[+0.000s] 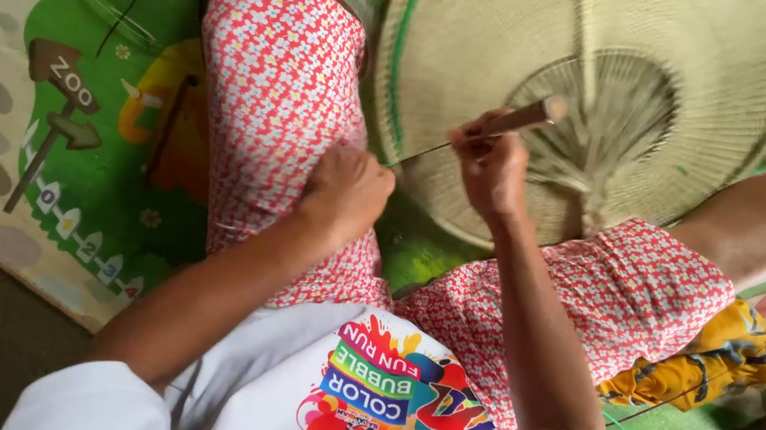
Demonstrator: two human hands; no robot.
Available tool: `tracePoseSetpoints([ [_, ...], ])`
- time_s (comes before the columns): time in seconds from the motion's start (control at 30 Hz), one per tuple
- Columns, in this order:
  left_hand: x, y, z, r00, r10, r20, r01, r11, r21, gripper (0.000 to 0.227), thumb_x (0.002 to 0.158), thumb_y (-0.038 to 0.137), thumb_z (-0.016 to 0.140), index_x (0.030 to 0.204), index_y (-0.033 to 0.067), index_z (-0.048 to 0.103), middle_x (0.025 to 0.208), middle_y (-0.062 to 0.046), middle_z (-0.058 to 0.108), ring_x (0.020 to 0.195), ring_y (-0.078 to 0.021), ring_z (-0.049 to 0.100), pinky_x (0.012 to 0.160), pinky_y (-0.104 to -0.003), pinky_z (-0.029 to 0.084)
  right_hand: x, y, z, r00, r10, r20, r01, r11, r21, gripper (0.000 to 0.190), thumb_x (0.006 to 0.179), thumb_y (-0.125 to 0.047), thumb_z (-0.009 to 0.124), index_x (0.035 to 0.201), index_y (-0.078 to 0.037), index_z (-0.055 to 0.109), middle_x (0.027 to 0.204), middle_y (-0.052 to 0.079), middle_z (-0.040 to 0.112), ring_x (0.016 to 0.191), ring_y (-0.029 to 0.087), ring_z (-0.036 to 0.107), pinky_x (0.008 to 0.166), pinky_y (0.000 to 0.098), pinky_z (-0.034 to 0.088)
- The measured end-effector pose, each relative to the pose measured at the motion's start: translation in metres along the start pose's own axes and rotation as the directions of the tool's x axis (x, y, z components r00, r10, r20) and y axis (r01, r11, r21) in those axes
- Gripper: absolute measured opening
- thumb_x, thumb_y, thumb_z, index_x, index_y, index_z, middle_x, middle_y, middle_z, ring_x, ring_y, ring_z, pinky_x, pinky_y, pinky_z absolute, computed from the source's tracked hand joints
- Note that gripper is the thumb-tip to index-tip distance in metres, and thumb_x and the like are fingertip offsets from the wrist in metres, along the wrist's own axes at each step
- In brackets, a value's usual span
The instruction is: Weaving a decorative green string border onto a large hand-woven fan using a small wooden tool.
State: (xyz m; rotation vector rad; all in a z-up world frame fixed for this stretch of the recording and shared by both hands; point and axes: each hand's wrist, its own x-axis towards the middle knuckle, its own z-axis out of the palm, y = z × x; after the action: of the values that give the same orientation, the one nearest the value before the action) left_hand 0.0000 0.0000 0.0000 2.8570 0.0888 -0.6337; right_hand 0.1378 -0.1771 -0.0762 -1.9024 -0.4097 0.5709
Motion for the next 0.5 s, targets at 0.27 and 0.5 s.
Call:
tracePoseSetpoints([
  [0.27, -0.014, 0.016, -0.007, 0.988, 0.069, 0.139, -0.039, 0.978, -0.206, 0.027, 0.088, 0.003, 0.053, 0.081, 0.0059, 0.079, 0.078, -0.017, 0.072, 0.077, -0.0368, 0.073, 0.062, -0.047, 0.057, -0.014, -0.027, 0.022, 0.997, -0.059, 0.053, 0.064, 0.994, -0.091, 0.013, 0.095, -0.009, 0.075, 0.096, -0.002, 0.064, 0.08, 0.017, 0.072, 0.066, 0.03, 0.072, 0.049, 0.0384, 0.051],
  [0.5, -0.031, 0.037, 0.048, 0.889, -0.407, -0.208, 0.127, 0.656, -0.744, 0.063, 0.09, -0.003, 0.057, 0.145, -0.0237, 0.034, 0.131, -0.051, 0.045, 0.126, -0.0671, 0.043, 0.111, -0.066, 0.034, -0.012, -0.02, 0.02, 0.99, -0.133, 0.045, 0.135, 0.99, -0.031, 0.012, 0.095, -0.01, 0.076, 0.098, -0.003, 0.068, 0.08, 0.015, 0.072, 0.068, 0.028, 0.073, 0.052, 0.0353, 0.052],
])
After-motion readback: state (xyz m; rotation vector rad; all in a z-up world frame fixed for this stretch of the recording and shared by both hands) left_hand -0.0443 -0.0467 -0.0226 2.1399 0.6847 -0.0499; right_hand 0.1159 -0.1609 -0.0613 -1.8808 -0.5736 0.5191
